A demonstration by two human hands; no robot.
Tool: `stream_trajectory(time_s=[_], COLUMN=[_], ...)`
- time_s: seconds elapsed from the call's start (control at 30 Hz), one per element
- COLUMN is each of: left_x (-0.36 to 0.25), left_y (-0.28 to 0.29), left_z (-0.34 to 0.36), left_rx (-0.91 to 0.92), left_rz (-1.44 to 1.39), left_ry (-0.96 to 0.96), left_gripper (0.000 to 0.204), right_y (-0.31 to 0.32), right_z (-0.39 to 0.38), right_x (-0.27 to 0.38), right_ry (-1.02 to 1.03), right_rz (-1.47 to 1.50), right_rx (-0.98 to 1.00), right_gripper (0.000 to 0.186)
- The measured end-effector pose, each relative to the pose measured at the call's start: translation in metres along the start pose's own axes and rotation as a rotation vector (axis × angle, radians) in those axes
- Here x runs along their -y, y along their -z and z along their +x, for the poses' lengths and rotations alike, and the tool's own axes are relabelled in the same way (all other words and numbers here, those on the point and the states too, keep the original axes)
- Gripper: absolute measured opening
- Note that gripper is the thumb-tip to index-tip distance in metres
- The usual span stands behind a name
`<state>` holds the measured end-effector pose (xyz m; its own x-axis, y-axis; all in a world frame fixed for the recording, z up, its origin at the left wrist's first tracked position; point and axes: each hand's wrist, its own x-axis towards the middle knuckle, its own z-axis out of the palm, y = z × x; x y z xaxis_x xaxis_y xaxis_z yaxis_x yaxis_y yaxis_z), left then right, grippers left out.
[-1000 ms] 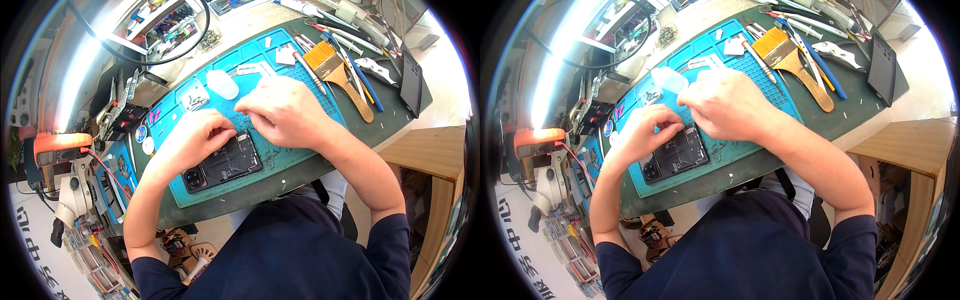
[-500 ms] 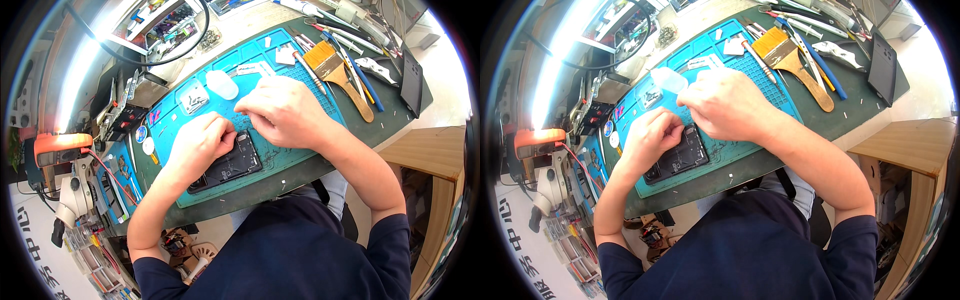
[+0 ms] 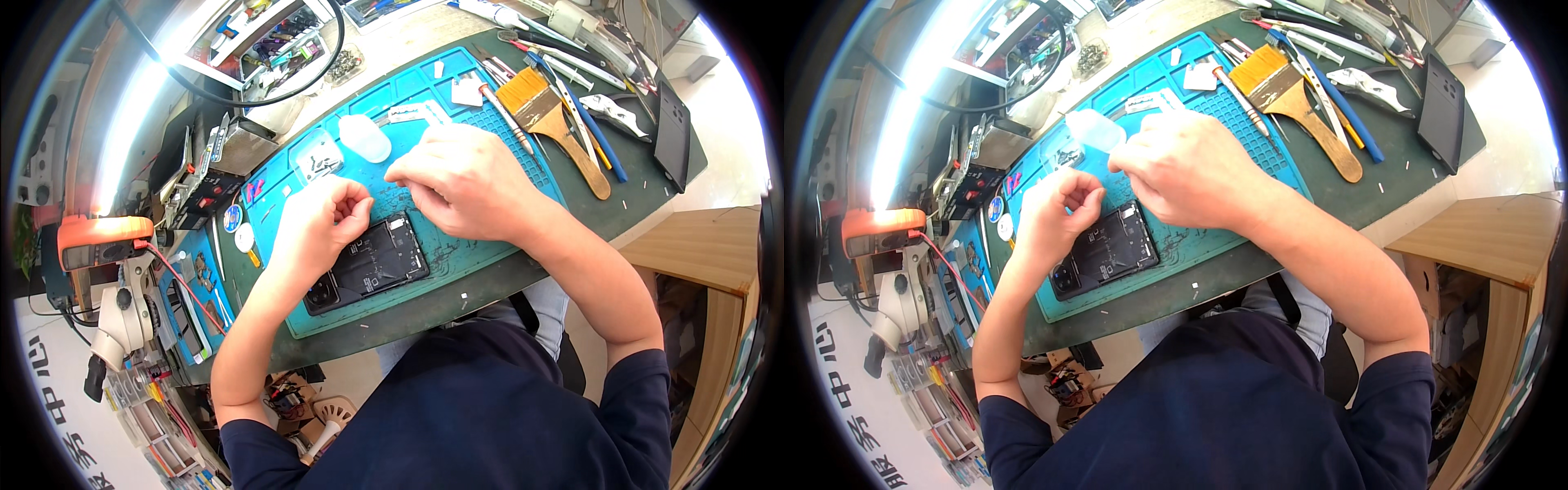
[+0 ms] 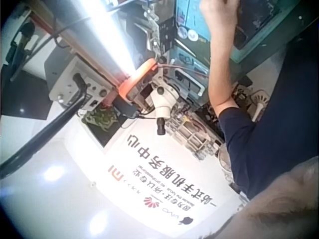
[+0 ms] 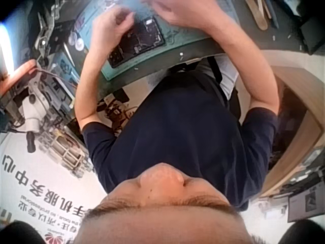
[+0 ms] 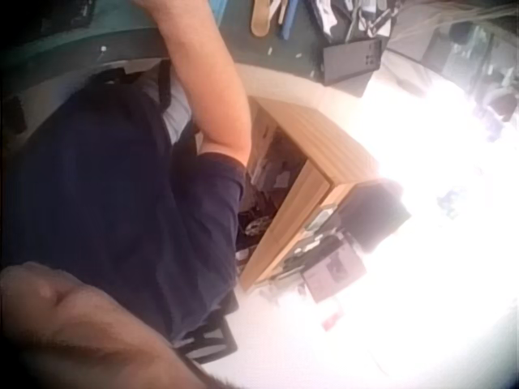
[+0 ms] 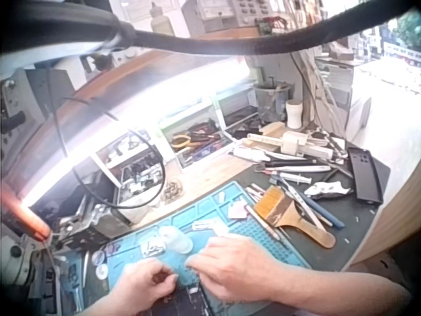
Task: The person works on a disassembled smartphone at a cluttered workbench. They use tweezers to remove small components and adhesive strips from the phone's internal frame, then apply a liquid from a squeeze bottle to the area. The person continues to manipulate small parts and wires within the device using their hands and tools.
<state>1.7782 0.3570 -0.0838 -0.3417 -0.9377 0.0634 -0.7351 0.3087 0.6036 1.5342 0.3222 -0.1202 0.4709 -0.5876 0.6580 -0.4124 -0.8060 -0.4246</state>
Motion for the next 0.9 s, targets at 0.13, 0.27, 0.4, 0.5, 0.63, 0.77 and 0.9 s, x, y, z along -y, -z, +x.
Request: stream_trajectory(time_s=[0.13,0.27,0.4,0.5,0.63,0.77,0.9], left_x=[0.0,0.006,0.013,0.023,0.048,0.053,0.037], left_y=[0.001,0.003,0.011,0.023,0.035,0.036,0.032], left_z=[-0.003,-0.002,-0.001,0.003,0.016,0.019,0.018], left_rx=[-0.016,-0.025,-0.106,-0.253,-0.344,-0.327,-0.269], left_rz=[-0.084,-0.242,-0.364,-0.241,0.156,0.239,0.204], left_ry=[0.133,0.32,0.35,0.229,0.062,-0.022,-0.05], left_gripper=[0.012,0.012,0.012,0.01,0.009,0.008,0.008], right_y=[-0.003,-0.003,-0.003,0.001,-0.001,0.002,0.001], right_z=[-0.001,-0.001,-0.001,0.0,0.0,0.001,0.0], right_x=[-0.002,-0.003,-0.003,0.0,-0.001,0.0,-0.002], right_ry=[-0.006,0.0,-0.001,-0.017,-0.004,-0.005,-0.012], right_rz=[0.008,0.0,0.0,-0.013,-0.009,-0.011,-0.005], right_rx=[0.008,0.007,0.009,0.041,0.019,0.025,0.032], right_gripper=[0.012,0.011,0.011,0.016,0.012,0.015,0.015])
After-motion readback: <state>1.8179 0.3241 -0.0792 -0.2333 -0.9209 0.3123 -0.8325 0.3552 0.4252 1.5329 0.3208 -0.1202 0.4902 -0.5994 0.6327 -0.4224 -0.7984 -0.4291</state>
